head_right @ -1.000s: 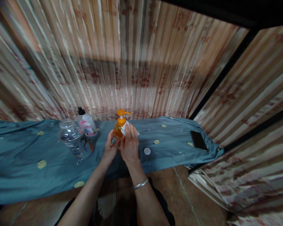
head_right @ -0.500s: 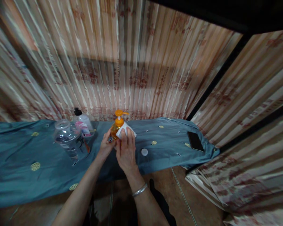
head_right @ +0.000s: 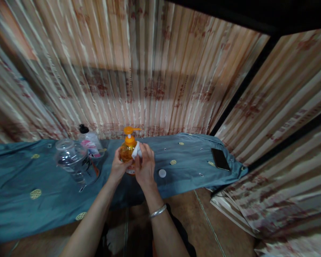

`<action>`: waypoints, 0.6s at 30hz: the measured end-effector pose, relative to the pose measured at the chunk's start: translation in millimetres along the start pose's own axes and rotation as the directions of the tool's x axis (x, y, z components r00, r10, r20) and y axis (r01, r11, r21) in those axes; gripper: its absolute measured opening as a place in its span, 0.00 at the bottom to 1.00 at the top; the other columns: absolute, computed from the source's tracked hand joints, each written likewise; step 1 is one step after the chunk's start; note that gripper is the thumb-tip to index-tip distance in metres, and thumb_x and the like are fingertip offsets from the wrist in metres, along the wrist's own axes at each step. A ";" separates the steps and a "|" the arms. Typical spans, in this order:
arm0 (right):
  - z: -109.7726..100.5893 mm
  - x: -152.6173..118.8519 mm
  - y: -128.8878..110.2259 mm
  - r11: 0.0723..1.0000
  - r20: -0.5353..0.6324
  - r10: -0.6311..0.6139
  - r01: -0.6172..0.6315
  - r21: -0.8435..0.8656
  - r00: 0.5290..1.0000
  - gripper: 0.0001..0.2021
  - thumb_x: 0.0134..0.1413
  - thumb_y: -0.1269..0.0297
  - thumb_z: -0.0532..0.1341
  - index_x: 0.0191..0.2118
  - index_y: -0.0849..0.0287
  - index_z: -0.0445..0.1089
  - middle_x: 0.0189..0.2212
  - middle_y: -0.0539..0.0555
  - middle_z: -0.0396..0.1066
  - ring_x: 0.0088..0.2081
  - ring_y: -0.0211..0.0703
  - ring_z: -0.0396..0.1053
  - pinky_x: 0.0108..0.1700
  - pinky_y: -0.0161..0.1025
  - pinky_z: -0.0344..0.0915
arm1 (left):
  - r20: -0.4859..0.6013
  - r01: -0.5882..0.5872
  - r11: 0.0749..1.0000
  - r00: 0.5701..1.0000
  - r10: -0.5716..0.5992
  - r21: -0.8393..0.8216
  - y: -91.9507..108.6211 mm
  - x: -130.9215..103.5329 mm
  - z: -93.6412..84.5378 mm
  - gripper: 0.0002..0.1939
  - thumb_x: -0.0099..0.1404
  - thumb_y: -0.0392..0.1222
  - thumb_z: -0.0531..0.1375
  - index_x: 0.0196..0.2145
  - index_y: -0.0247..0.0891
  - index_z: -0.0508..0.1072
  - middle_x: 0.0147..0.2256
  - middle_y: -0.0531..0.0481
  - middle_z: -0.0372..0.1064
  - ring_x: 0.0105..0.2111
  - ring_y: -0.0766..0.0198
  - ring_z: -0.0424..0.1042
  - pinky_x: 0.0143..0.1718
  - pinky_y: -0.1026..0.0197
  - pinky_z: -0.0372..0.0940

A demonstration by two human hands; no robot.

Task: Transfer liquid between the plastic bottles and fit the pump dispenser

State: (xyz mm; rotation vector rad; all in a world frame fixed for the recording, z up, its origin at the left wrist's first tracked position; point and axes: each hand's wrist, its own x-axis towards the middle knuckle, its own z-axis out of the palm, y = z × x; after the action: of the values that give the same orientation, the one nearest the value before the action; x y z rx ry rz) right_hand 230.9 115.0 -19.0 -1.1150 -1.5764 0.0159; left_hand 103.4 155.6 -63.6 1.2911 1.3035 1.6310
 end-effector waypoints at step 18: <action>24.1 -28.9 5.4 0.983 0.076 0.130 -0.139 0.121 0.989 0.25 0.69 0.58 0.49 0.66 0.63 0.62 0.61 0.68 0.70 0.63 0.56 0.67 0.61 0.57 0.69 | -0.068 -0.104 0.995 0.992 0.104 0.012 -10.2 -13.8 -2.3 0.22 0.69 0.49 0.62 0.57 0.38 0.69 0.55 0.41 0.70 0.50 0.53 0.74 0.50 0.45 0.73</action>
State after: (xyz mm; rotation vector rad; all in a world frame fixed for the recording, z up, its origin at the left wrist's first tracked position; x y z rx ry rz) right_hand 212.9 112.1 -52.3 -1.1294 -1.5350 0.2428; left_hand 104.3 145.1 -77.3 1.3384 1.3039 1.7574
